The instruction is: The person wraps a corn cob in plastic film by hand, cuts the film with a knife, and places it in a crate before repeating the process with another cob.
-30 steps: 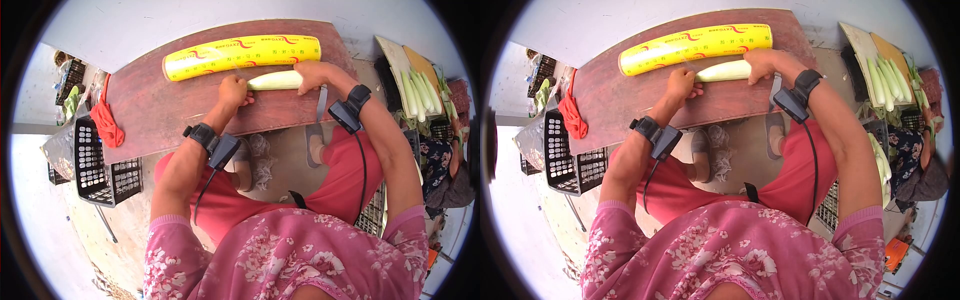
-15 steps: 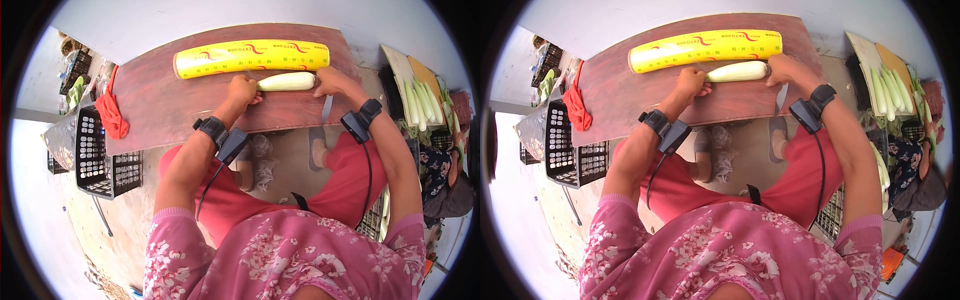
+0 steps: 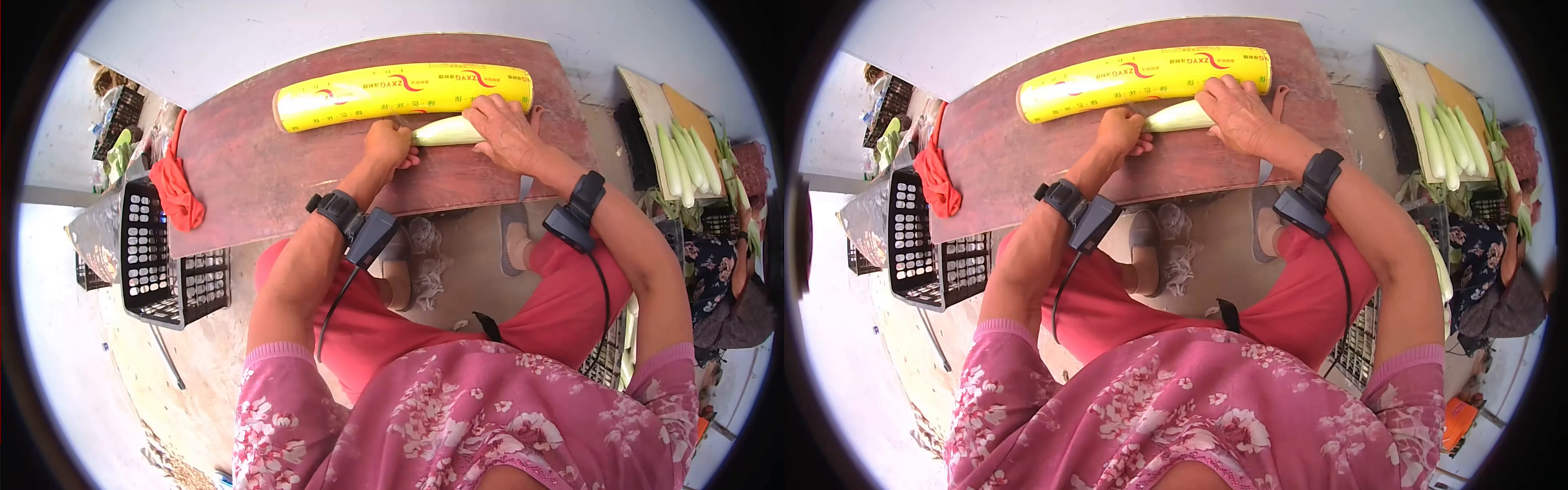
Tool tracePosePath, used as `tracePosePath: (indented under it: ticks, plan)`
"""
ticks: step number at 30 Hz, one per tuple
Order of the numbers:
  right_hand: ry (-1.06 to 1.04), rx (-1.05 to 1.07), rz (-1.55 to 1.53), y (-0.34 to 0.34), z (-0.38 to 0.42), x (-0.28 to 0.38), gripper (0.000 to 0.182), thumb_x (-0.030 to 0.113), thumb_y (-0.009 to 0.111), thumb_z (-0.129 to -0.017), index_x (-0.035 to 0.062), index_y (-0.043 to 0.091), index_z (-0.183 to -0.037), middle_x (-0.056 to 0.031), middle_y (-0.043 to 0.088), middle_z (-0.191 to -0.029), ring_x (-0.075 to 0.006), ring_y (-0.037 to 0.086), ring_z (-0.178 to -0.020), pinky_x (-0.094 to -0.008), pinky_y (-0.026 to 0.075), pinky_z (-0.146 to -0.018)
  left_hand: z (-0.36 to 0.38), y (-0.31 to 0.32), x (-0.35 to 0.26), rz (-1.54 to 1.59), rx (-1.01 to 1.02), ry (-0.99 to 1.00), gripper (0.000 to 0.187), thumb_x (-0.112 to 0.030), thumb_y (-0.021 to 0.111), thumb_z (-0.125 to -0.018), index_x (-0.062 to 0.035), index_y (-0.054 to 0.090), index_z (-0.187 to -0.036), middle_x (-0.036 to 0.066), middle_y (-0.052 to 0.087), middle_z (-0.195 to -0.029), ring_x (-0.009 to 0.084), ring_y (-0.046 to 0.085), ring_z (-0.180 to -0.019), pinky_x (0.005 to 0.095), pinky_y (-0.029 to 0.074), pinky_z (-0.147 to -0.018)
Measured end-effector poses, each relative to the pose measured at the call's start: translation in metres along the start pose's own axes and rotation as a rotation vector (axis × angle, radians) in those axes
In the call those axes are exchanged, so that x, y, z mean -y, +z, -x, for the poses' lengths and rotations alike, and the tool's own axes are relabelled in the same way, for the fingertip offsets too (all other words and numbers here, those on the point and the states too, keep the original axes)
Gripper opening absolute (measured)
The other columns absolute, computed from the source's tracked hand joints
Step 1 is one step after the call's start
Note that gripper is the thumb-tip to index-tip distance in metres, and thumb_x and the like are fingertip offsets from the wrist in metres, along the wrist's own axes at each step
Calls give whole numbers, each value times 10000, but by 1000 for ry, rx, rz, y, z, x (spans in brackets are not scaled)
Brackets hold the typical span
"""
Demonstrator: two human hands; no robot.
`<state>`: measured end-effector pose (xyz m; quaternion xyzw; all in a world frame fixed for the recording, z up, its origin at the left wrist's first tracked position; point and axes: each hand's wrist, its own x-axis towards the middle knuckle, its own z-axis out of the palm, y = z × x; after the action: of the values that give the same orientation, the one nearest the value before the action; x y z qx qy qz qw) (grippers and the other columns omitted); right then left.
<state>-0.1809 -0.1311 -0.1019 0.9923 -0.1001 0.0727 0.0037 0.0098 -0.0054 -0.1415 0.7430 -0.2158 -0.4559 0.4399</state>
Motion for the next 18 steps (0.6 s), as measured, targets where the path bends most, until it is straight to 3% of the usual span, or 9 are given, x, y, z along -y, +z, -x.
tracePosePath:
  ticks: [2, 8, 18]
  plan:
    - [3, 52, 34, 0, -1, -3, 606, 192, 797, -684, 67, 524, -1211, -67, 496, -1127, -267, 458, -1119, -414, 352, -900, 0, -1, -1, -21, 7, -11, 237, -118, 445, -933, 60, 578, -1014, 138, 654, -777, 177, 630, -529, 270, 472, -417]
    - [36, -7, 68, 8, -4, -1, 675, 219, 820, -638, 89, 506, -1221, -51, 496, -1125, -255, 455, -1093, -413, 335, -889, -2, -1, 0, -12, 2, -34, 244, -129, 437, -935, 36, 581, -1043, 134, 660, -782, 171, 627, -519, 271, 450, -404]
    - [-7, 3, 104, 9, -11, -3, 475, 135, 777, -673, 105, 533, -1080, -46, 508, -1053, -249, 464, -1036, -436, 325, -878, -2, -5, 1, 16, 36, -80, 226, -137, 439, -945, -7, 567, -1077, 127, 662, -774, 171, 631, -531, 268, 436, -405]
